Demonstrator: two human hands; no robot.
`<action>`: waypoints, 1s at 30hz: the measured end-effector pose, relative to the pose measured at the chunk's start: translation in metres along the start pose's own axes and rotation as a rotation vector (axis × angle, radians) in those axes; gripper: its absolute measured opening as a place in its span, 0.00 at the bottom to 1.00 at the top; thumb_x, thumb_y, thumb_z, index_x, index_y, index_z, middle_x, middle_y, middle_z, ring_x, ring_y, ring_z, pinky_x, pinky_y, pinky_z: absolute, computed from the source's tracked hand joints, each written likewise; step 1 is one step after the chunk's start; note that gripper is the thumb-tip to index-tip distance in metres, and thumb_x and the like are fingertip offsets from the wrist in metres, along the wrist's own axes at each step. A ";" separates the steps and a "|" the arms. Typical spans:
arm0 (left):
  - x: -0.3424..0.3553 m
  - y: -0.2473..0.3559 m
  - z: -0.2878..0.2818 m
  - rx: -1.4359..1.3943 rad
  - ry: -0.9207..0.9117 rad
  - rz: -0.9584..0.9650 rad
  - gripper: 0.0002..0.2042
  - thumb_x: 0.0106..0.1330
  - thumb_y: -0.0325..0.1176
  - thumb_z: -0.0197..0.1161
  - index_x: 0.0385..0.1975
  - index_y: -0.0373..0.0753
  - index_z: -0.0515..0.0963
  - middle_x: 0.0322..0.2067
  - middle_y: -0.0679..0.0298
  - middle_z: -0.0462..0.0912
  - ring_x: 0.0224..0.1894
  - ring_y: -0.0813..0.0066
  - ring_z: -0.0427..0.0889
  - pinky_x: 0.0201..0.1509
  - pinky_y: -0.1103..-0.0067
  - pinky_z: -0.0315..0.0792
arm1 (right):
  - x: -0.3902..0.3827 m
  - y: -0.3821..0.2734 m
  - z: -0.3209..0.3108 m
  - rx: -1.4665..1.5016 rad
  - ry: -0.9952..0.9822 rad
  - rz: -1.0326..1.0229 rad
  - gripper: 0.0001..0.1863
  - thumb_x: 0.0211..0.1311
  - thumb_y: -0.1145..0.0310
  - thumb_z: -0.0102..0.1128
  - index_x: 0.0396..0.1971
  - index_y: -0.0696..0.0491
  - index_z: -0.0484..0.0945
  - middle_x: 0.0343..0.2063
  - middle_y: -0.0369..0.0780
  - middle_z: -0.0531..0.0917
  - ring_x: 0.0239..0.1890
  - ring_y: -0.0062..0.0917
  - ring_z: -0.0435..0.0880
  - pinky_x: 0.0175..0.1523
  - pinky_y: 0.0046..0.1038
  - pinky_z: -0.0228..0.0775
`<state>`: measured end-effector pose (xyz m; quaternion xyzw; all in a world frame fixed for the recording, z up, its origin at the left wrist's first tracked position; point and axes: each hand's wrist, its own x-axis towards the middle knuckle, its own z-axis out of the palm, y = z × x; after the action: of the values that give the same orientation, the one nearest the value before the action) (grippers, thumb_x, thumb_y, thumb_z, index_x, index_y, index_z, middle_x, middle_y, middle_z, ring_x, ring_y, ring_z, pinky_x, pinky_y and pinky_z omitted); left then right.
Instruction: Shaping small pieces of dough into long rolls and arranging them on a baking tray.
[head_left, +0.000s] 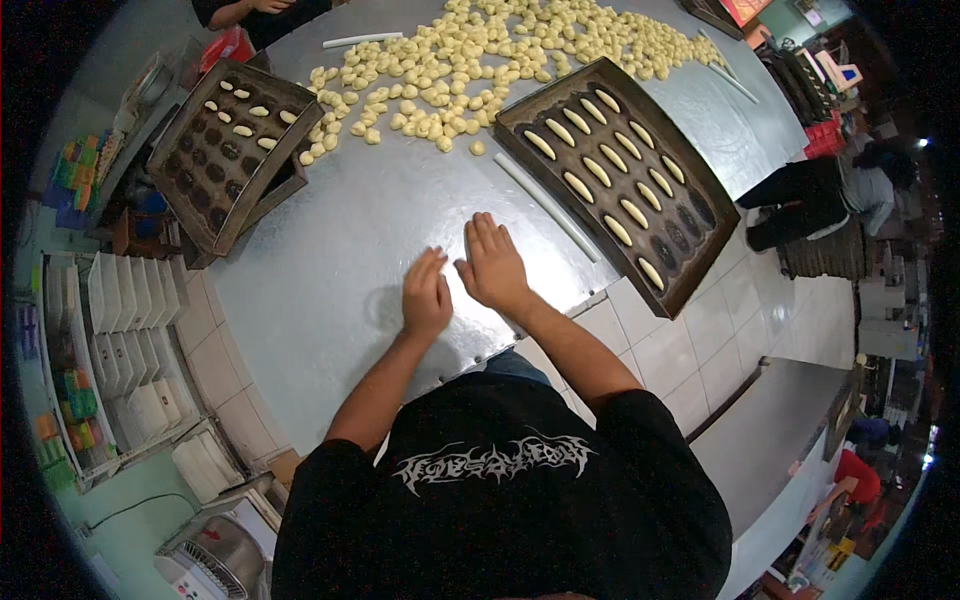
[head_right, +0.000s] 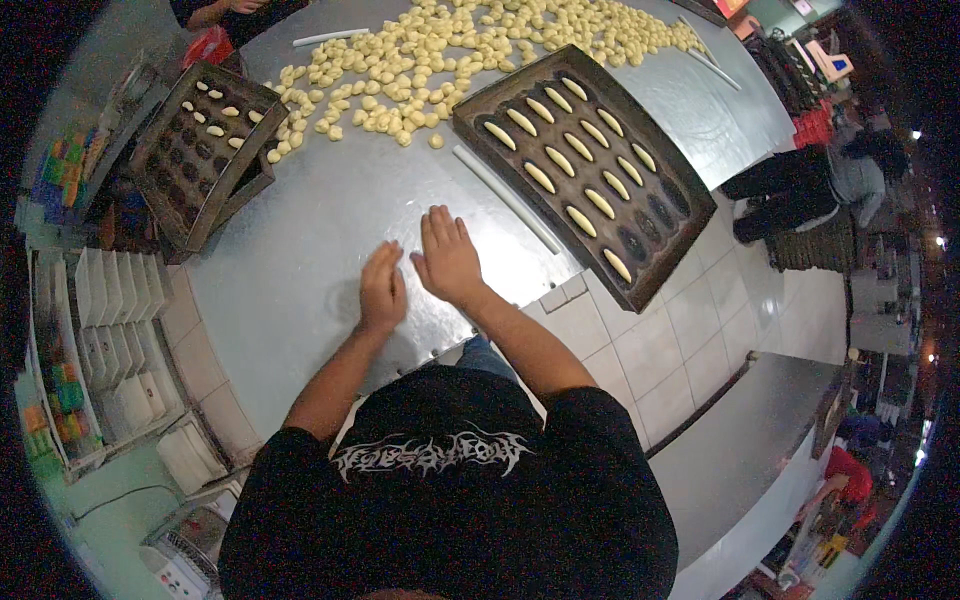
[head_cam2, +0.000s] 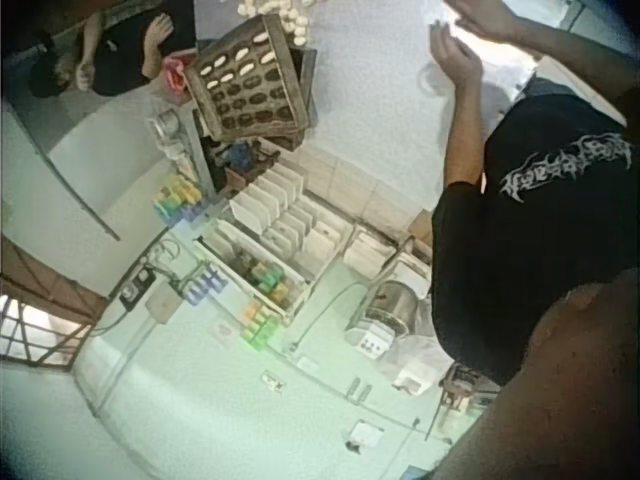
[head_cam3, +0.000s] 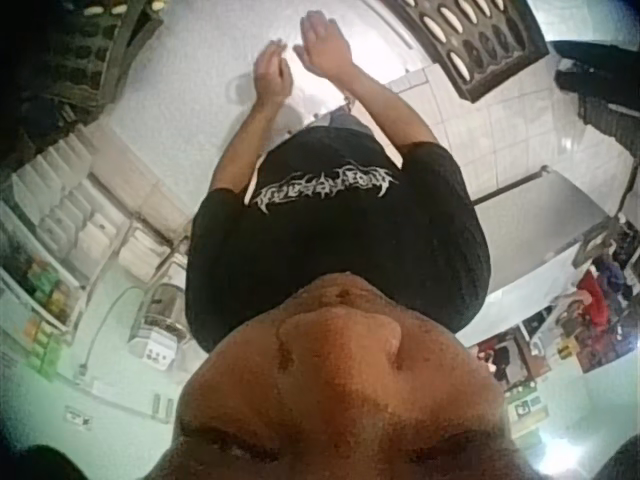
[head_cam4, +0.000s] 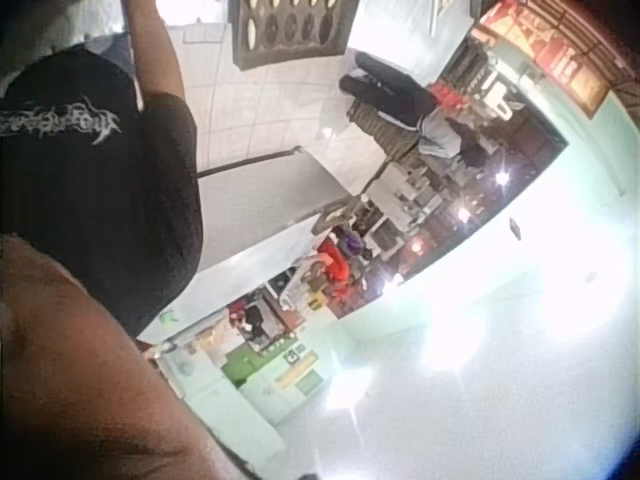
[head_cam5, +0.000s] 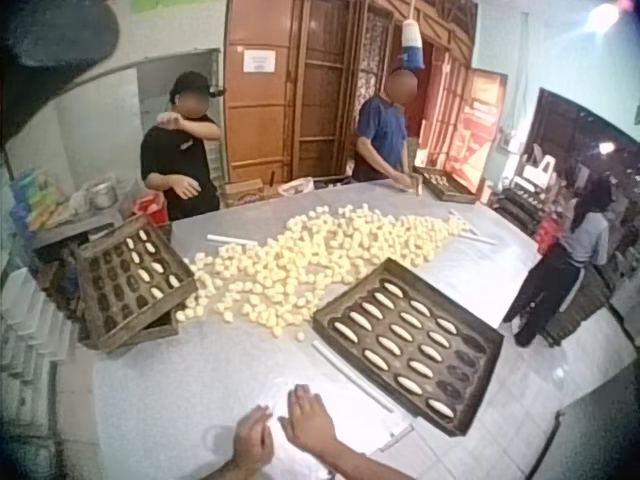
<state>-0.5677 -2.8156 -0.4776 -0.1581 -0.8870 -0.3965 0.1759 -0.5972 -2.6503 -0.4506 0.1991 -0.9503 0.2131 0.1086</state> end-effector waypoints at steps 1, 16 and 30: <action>0.009 -0.005 -0.001 0.076 0.062 0.002 0.14 0.60 0.20 0.53 0.45 0.33 0.78 0.51 0.53 0.79 0.58 0.52 0.74 0.61 0.64 0.67 | -0.010 -0.006 0.003 -0.088 -0.146 -0.032 0.38 0.63 0.52 0.52 0.64 0.68 0.60 0.67 0.58 0.59 0.72 0.48 0.53 0.71 0.50 0.47; 0.096 -0.044 0.032 -0.051 0.219 -0.319 0.06 0.64 0.26 0.58 0.39 0.36 0.79 0.37 0.58 0.79 0.35 0.65 0.80 0.38 0.76 0.75 | 0.053 0.023 0.014 -0.071 0.013 0.083 0.40 0.58 0.48 0.56 0.68 0.52 0.61 0.70 0.53 0.56 0.73 0.46 0.50 0.70 0.57 0.44; 0.190 -0.066 0.081 0.244 0.053 -0.125 0.18 0.57 0.41 0.69 0.48 0.46 0.80 0.44 0.66 0.79 0.47 0.64 0.79 0.48 0.71 0.75 | -0.008 0.099 -0.072 0.250 -0.046 0.168 0.10 0.41 0.73 0.64 0.28 0.51 0.78 0.30 0.41 0.76 0.37 0.38 0.75 0.40 0.38 0.66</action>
<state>-0.7797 -2.7688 -0.4877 -0.0693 -0.9318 -0.2999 0.1921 -0.6239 -2.5332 -0.4252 0.1356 -0.9319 0.3336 0.0426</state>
